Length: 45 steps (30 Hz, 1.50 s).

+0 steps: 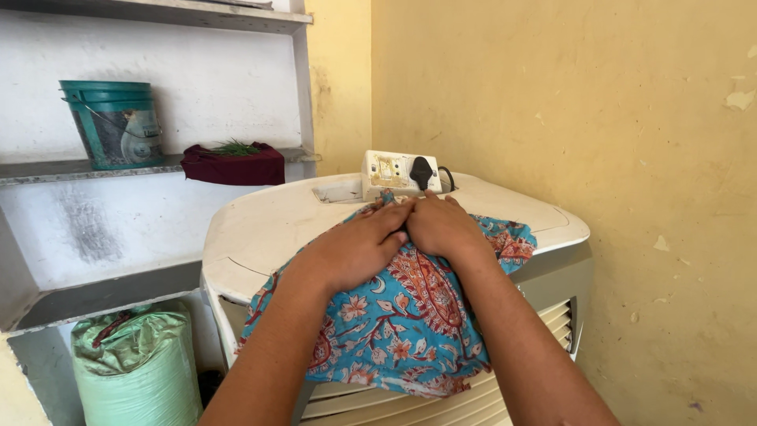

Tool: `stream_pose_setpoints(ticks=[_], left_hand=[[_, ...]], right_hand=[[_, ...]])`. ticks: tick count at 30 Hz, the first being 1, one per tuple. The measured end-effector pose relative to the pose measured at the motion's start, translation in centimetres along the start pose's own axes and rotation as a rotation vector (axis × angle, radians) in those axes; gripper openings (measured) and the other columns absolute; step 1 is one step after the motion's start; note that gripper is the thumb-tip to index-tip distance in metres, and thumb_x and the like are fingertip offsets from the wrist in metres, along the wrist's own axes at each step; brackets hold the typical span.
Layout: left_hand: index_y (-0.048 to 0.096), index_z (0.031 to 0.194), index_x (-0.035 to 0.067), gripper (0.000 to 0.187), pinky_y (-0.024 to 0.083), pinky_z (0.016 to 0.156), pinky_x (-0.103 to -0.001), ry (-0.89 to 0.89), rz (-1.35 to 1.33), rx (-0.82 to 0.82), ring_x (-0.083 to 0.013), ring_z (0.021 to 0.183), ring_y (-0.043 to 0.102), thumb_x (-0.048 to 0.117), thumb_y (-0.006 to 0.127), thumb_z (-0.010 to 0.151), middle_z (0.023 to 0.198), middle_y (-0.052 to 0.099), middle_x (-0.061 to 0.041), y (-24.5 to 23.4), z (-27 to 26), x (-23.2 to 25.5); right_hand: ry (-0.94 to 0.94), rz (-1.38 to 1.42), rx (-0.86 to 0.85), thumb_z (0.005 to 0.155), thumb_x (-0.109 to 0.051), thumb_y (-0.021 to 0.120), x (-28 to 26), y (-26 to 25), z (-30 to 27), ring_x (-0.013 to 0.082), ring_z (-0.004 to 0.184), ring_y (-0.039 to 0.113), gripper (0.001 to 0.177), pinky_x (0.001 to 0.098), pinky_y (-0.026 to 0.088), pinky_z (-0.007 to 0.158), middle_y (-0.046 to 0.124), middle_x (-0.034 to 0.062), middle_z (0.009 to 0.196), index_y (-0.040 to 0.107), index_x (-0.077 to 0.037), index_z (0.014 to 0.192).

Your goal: The person wipes the front grill and top surface of a white air cooler using a patterned cloth. They clean the horizontal slats of the front grill and then move to the top, wiping around the power socket and inside the water tank opening.

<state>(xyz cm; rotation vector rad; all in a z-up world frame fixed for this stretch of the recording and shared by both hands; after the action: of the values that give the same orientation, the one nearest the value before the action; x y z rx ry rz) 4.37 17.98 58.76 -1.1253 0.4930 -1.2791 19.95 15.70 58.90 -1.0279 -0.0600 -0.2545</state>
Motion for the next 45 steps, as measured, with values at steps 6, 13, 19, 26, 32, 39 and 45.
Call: stream_pose_setpoints(ticks=[6,13,19,26,32,39,45], left_hand=[[0.033,0.157,0.012,0.059,0.013,0.127,-0.037,-0.145,0.318,-0.060,-0.0209,0.155,0.019,0.041,0.026,0.106,0.166,0.026,-0.006,1.8,2.7,-1.9],[0.036,0.155,0.015,0.057,0.021,0.123,-0.045,-0.343,0.222,-0.029,-0.0209,0.153,0.025,0.035,0.026,0.103,0.165,0.028,-0.004,1.4,2.6,-1.3],[0.055,0.148,0.017,0.054,0.039,0.119,-0.040,-0.238,-0.011,-0.017,-0.0292,0.136,0.054,0.029,0.041,0.096,0.148,0.058,-0.010,-0.5,-1.5,0.8],[0.034,0.155,0.012,0.061,0.021,0.123,-0.041,-0.230,0.226,0.001,-0.0221,0.152,0.025,0.039,0.030,0.101,0.165,0.027,-0.007,1.0,-0.5,-0.6],[0.019,0.162,0.015,0.064,0.014,0.126,-0.041,-0.308,0.266,-0.149,-0.0166,0.158,0.010,0.040,0.021,0.103,0.172,0.009,0.000,1.6,2.9,-3.3],[0.022,0.162,0.014,0.064,0.015,0.127,-0.041,-0.303,0.278,-0.118,-0.0171,0.157,0.014,0.041,0.021,0.104,0.171,0.015,-0.002,2.0,3.0,-4.1],[0.025,0.159,0.010,0.065,0.016,0.124,-0.043,-0.283,0.281,-0.052,-0.0197,0.157,0.013,0.041,0.025,0.101,0.170,0.015,-0.006,1.2,1.0,-2.6]], right_hand=[[0.069,0.394,0.373,0.086,-0.024,0.056,-2.7,-6.2,-4.3,0.0388,0.108,0.067,0.038,0.0451,0.051,0.100,0.072,0.0208,0.114,0.074,-0.002,0.112],[0.064,0.405,-0.129,0.098,-0.040,0.038,-2.3,-4.3,-5.6,0.0302,0.134,0.050,0.058,0.0403,0.037,0.112,0.054,0.0090,0.147,0.052,-0.020,0.151],[-0.160,0.291,-0.251,0.104,-0.035,0.027,3.2,3.0,0.9,0.0249,0.154,0.026,0.056,0.0373,0.021,0.123,0.031,0.0063,0.166,0.045,-0.012,0.152],[-0.129,0.343,-0.235,0.105,-0.044,0.031,3.8,4.1,2.4,0.0251,0.154,0.024,0.061,0.0369,0.020,0.124,0.034,0.0102,0.164,0.042,-0.006,0.152],[-0.032,0.323,-0.199,0.102,-0.045,0.035,1.4,0.0,-1.6,0.0244,0.151,0.034,0.062,0.0351,0.026,0.123,0.038,0.0112,0.162,0.045,-0.008,0.151],[-0.024,0.286,-0.254,0.102,-0.046,0.031,1.8,1.7,-0.8,0.0224,0.153,0.027,0.064,0.0365,0.021,0.123,0.032,0.0082,0.165,0.037,-0.009,0.154],[-0.072,0.300,-0.308,0.104,-0.048,0.029,3.7,5.2,4.3,0.0229,0.156,0.021,0.065,0.0358,0.018,0.124,0.029,0.0089,0.166,0.038,-0.007,0.154]])
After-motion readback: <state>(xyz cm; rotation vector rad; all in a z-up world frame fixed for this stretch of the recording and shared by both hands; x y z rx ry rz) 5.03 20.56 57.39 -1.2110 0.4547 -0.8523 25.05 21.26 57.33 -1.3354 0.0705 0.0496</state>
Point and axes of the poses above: each hand's wrist, its own z-axis towards the middle knuckle, its own y-axis out of the palm, x = y × z, the point moved 4 cm from there along z, towards the middle knuckle
